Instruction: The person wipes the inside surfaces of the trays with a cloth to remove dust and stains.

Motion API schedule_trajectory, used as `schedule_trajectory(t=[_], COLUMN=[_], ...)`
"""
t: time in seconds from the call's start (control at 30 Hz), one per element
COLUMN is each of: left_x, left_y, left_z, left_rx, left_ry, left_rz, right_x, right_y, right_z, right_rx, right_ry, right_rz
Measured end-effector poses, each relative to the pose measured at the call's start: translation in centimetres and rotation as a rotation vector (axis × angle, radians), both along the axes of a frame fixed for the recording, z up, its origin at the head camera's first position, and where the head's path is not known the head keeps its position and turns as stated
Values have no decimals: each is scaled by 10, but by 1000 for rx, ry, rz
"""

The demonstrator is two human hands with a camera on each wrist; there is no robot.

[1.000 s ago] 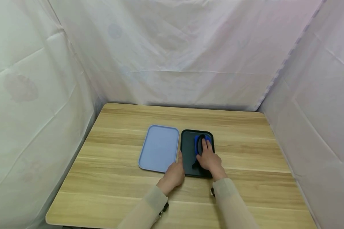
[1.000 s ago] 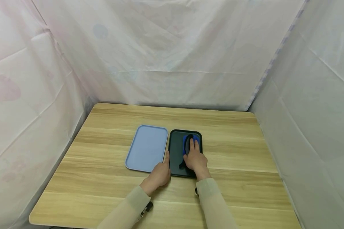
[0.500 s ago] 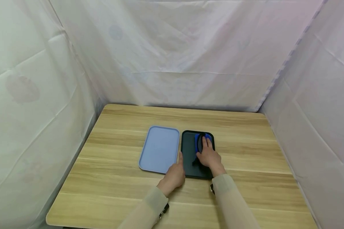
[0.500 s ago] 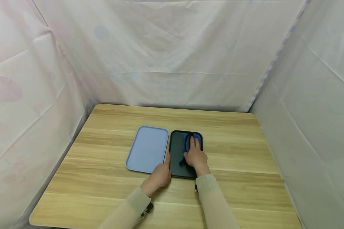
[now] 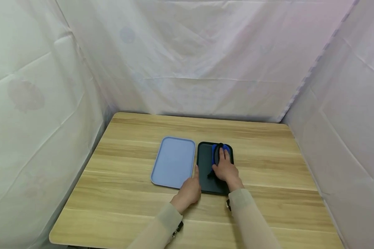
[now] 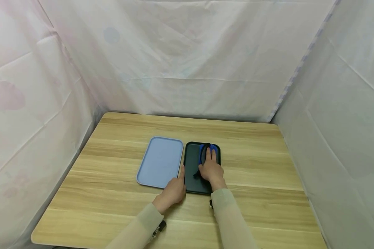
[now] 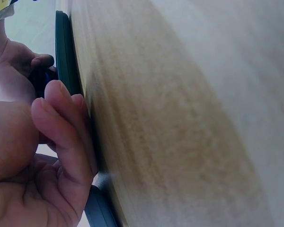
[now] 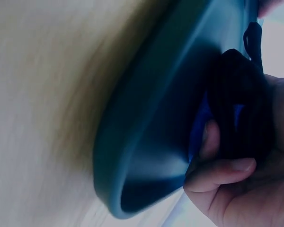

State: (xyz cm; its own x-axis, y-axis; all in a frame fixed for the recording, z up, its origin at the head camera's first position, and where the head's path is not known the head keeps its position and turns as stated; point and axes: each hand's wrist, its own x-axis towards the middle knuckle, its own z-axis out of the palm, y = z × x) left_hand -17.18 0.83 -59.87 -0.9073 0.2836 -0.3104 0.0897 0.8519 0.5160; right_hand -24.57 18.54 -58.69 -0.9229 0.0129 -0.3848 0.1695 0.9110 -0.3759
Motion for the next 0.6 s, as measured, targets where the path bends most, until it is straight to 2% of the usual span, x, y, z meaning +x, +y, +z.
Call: schedule_trajectory(t=[0.6], left_x=[-3], left_y=[0], left_z=[-4], left_rx=[-14], left_ry=[-19], left_rz=[0], right_x=[0], right_y=[-25], right_z=[-4], right_rx=[0], right_ry=[33], right_rz=[4])
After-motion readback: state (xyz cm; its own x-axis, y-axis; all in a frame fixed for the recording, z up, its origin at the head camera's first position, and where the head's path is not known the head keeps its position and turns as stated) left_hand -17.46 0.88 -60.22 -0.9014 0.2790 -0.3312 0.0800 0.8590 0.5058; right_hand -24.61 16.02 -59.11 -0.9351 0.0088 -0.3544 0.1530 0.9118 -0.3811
